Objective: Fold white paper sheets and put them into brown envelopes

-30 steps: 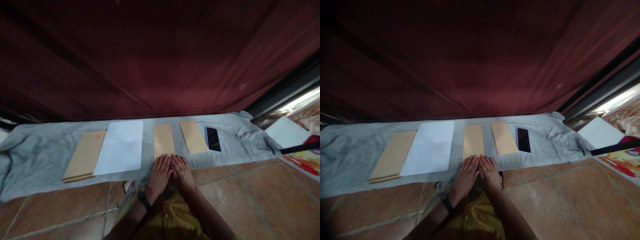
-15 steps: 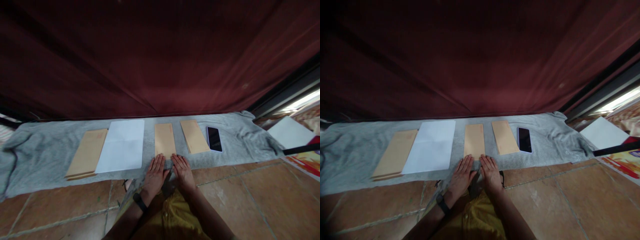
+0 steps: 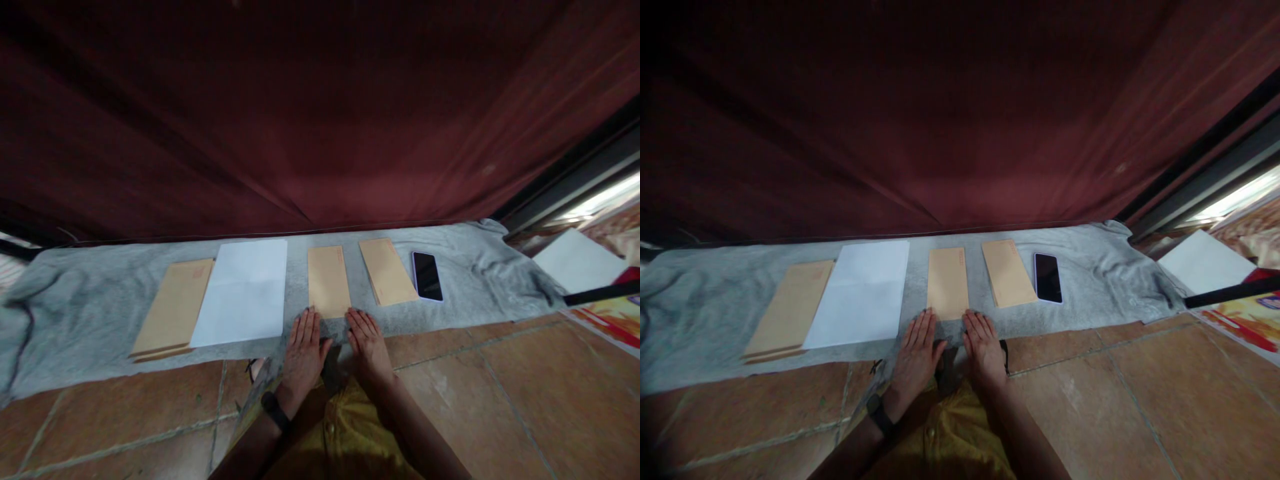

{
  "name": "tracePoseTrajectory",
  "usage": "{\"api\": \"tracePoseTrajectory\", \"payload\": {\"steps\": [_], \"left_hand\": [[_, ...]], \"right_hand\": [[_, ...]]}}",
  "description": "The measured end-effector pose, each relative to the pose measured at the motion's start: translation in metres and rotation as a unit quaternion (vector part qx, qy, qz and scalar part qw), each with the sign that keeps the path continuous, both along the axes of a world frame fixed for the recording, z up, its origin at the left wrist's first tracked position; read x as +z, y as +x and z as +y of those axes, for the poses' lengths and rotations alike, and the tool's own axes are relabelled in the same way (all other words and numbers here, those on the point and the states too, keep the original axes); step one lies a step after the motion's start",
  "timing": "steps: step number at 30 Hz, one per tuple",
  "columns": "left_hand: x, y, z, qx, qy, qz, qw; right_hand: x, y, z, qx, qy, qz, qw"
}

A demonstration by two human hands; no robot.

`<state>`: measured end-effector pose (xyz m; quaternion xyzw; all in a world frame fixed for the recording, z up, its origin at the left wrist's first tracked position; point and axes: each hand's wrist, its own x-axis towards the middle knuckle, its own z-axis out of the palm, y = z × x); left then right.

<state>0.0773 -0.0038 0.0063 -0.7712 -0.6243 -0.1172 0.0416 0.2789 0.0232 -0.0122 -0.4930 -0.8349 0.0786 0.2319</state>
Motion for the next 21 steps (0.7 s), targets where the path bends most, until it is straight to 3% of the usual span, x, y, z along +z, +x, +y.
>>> {"api": "tracePoseTrajectory", "payload": {"steps": [6, 11, 21], "left_hand": [[-0.003, 0.017, 0.007, -0.08, -0.017, 0.003, 0.997], [-0.006, 0.019, 0.01, -0.097, -0.032, 0.015, 0.995], [-0.004, 0.008, 0.006, -0.08, -0.028, 0.023, 0.996]], "right_hand": [[0.01, -0.019, 0.004, 0.023, -0.007, 0.018, 1.0], [0.012, -0.031, 0.004, 0.03, -0.023, 0.02, 0.999], [0.007, -0.01, 0.001, 0.006, -0.009, 0.003, 1.0]]}}
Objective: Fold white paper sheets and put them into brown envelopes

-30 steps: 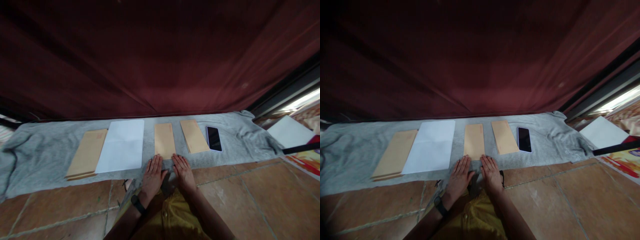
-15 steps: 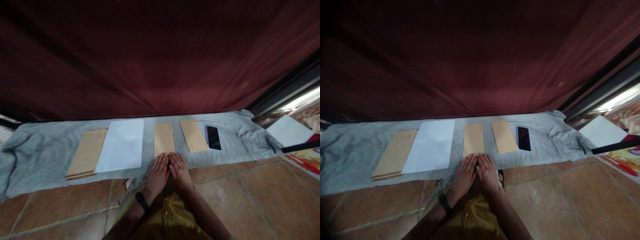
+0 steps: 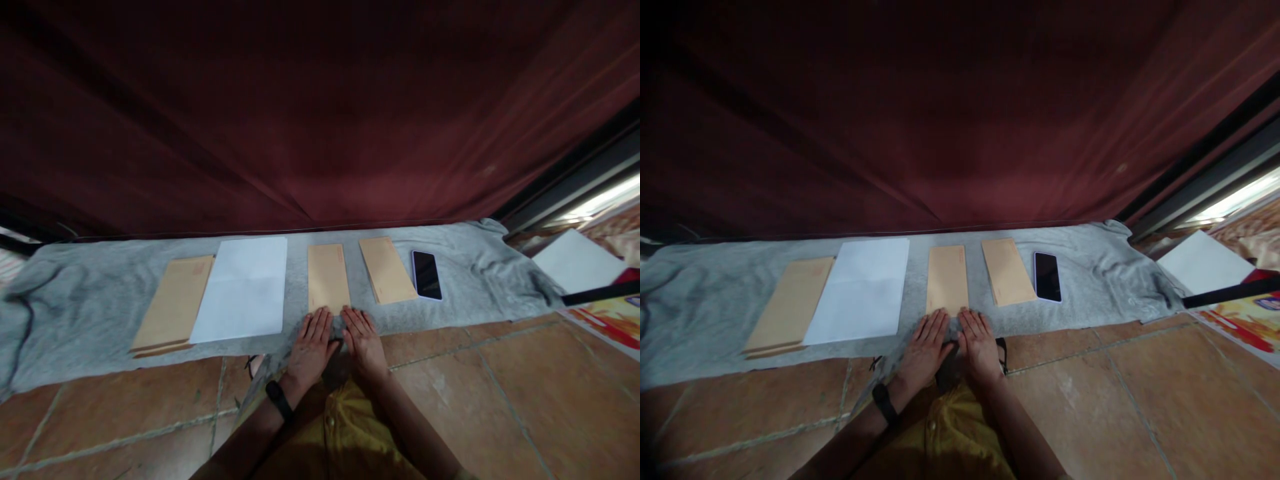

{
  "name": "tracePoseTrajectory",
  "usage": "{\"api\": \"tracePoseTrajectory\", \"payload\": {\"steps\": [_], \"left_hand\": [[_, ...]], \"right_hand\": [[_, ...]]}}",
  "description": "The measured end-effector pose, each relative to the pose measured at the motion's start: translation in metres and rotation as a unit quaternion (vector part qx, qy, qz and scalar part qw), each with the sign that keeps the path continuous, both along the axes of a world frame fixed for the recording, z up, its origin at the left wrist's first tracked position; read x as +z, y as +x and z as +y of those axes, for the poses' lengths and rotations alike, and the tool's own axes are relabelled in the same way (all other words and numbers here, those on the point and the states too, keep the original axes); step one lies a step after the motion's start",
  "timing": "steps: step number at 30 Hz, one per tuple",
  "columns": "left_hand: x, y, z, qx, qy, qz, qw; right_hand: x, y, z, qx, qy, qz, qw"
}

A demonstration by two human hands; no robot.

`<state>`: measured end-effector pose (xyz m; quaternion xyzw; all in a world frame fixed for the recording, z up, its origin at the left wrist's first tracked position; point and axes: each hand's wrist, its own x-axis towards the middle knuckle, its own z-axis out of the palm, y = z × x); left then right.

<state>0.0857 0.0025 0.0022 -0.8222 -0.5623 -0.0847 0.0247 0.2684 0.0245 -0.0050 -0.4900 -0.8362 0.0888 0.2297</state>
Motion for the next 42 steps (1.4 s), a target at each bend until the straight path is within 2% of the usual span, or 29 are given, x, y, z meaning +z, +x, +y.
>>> {"api": "tracePoseTrajectory", "payload": {"steps": [8, 15, 18, 20, 23, 27, 31, 32, 34, 36, 39, 42], "left_hand": [[0.002, -0.008, -0.005, 0.035, 0.007, -0.02, 0.999], [0.0, -0.008, -0.005, 0.047, -0.005, -0.052, 0.998], [-0.004, -0.01, -0.002, 0.043, -0.001, -0.067, 0.997], [-0.006, -0.012, -0.001, 0.041, 0.004, -0.075, 0.996], [-0.006, -0.013, 0.0, 0.039, 0.008, -0.087, 0.995], [-0.006, -0.013, 0.0, 0.038, 0.003, -0.122, 0.992], [-0.008, -0.015, 0.002, 0.045, -0.031, -0.221, 0.974], [-0.008, -0.016, 0.004, 0.054, -0.045, -0.258, 0.963], [-0.005, -0.018, 0.007, 0.09, -0.073, -0.346, 0.931], [0.002, -0.017, 0.013, 0.146, -0.098, -0.442, 0.879], [0.021, -0.013, 0.022, 0.233, -0.144, -0.589, 0.76], [0.038, -0.006, 0.03, 0.261, -0.216, -0.696, 0.633]], "right_hand": [[-0.009, 0.008, -0.001, -0.044, 0.002, 0.008, 0.999], [-0.005, -0.007, 0.013, -0.148, -0.029, 0.051, 0.987], [0.001, -0.016, 0.022, -0.176, -0.047, 0.098, 0.978], [0.004, -0.019, 0.027, -0.186, -0.08, 0.178, 0.963], [0.005, -0.022, 0.033, -0.188, -0.152, 0.343, 0.908], [-0.002, -0.033, 0.036, -0.189, -0.214, 0.456, 0.843], [-0.006, -0.048, 0.04, -0.214, -0.314, 0.614, 0.692], [-0.005, -0.051, 0.041, -0.224, -0.321, 0.631, 0.67], [-0.001, -0.051, 0.044, -0.243, -0.321, 0.647, 0.647], [0.006, -0.047, 0.046, -0.247, -0.32, 0.658, 0.635], [0.015, -0.039, 0.045, -0.233, -0.326, 0.669, 0.626], [0.021, -0.035, 0.04, -0.212, -0.339, 0.663, 0.632]]}}
